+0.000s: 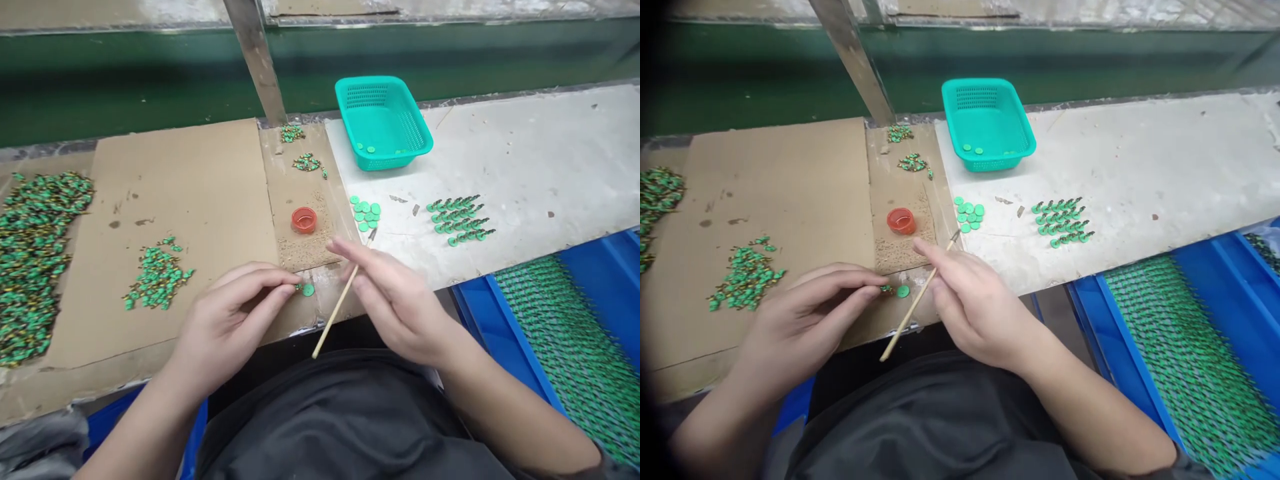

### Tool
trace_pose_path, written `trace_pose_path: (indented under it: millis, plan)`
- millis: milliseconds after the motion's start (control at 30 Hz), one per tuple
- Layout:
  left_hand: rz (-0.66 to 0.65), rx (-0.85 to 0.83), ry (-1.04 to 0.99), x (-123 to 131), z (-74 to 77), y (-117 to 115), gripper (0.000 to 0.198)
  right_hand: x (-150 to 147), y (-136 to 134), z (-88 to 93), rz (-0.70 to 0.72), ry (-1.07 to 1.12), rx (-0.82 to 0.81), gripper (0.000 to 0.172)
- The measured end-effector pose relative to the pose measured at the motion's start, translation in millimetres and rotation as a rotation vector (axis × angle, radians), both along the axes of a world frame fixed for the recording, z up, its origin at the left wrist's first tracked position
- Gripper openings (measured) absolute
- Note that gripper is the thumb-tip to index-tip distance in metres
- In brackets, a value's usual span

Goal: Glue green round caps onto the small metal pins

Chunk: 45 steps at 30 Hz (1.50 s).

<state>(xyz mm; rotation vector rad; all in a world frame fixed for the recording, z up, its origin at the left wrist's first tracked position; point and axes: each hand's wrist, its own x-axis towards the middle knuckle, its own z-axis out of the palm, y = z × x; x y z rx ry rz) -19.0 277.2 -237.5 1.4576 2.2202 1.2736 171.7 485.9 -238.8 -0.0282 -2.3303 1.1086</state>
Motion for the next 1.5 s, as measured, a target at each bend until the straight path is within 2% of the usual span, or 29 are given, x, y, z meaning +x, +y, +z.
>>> trace_pose_path:
  millis: [100,233,333,467,633,733,900,1033,1133,1267,1367,1500]
  plan:
    - [0.013,-0.007,0.012,0,-8.6,3,0.014,2,8,9.7,-0.036,0.063,0.009,0.033]
    - [0.033,-0.004,0.044,2,-13.7,3,0.012,-5,10,8.1,-0.120,0.169,-0.046,0.018]
    - [0.016,-0.017,0.053,4,-13.7,6,0.011,-5,7,1.2,-0.172,0.118,-0.088,0.023]
    - [0.015,-0.021,0.084,5,-13.3,8,0.010,2,2,-2.4,-0.244,0.048,-0.011,0.012]
    - [-0.025,-0.019,0.136,3,-13.4,8,0.009,7,3,2.0,-0.244,0.007,0.077,0.021]
    - [-0.035,0.001,0.139,4,-14.2,7,0.007,9,4,3.9,-0.215,-0.072,0.133,0.012]
    - [-0.030,0.027,0.124,6,-16.3,7,0.009,16,4,4.4,-0.136,-0.183,0.172,0.014]
    - [-0.052,0.050,0.133,5,-16.8,7,0.010,19,4,1.2,-0.126,-0.253,0.148,0.011]
    - [-0.064,0.053,0.137,5,-15.7,7,0.012,11,0,-6.3,-0.122,-0.239,0.080,0.014]
    - [-0.036,0.023,0.143,7,-15.6,7,0.011,-13,-11,-20.3,-0.095,-0.150,-0.002,0.030]
    - [-0.019,0.020,0.142,9,-17.7,7,0.011,-27,-18,-26.6,-0.090,-0.169,0.033,0.032]
    - [-0.004,0.019,0.155,10,-19.2,6,0.010,-31,-22,-27.6,-0.090,-0.180,0.079,0.031]
